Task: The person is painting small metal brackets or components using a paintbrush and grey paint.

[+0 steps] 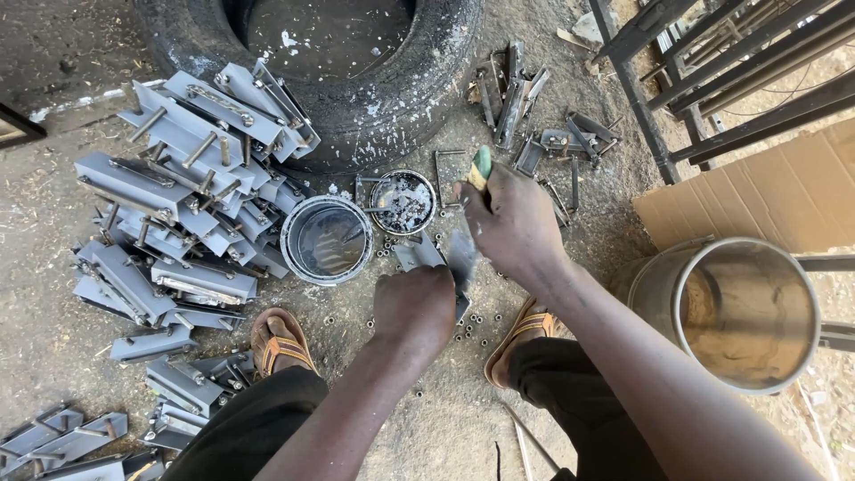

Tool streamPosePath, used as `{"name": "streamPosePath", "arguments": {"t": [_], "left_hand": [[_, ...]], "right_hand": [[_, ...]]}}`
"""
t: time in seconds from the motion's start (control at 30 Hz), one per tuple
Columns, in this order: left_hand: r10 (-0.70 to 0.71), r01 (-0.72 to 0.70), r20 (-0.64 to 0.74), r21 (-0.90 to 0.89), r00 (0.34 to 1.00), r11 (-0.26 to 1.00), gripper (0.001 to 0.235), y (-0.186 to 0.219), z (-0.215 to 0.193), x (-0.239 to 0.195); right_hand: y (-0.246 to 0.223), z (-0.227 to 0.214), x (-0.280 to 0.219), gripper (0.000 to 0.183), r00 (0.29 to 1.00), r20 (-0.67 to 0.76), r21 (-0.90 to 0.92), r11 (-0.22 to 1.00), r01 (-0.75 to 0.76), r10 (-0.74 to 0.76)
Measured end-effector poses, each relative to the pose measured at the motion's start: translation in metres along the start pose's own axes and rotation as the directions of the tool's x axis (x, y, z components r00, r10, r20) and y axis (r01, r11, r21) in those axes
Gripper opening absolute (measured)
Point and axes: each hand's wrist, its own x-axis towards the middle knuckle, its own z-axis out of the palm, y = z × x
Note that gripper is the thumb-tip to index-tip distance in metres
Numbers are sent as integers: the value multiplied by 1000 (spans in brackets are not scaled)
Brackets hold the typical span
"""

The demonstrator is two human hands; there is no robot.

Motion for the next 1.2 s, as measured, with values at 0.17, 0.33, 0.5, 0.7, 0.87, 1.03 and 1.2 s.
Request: {"name": "streamPosePath", "arguments": {"t": [0.17, 0.33, 0.5, 0.7, 0.87, 1.03, 1.2], "left_hand": [[-21, 21, 8, -3, 1000, 1000, 31, 3, -10, -3], [-6, 7, 66, -27, 998, 1000, 32, -1, -8, -2], [-153, 152, -32, -46, 988, 987, 33, -7, -22, 3], [-312, 301, -63, -140, 948, 943, 42, -25, -39, 12], [-468, 424, -21, -386, 884, 819, 49, -37, -39, 28], [-568, 338, -65, -746, 820, 574, 52, -54, -30, 35], [-659, 54, -41, -991, 751, 124, 45, -70, -35, 25]], "right_hand": [[-6, 9, -5, 27, 997, 71, -18, 999, 33, -32], [-11, -7, -8, 29, 995, 90, -71, 997, -39, 46], [-17, -41, -11, 19, 998, 12, 258, 965, -55, 54], [-2, -61, -11, 25, 993, -115, 524, 851, 39, 25], [-11, -64, -20, 15, 979, -190, 656, 732, 185, -77], [-29, -53, -39, 14, 929, -313, 545, 764, 345, -196], [-17, -39, -36, 12, 856, -246, 471, 716, 516, -455]]}}
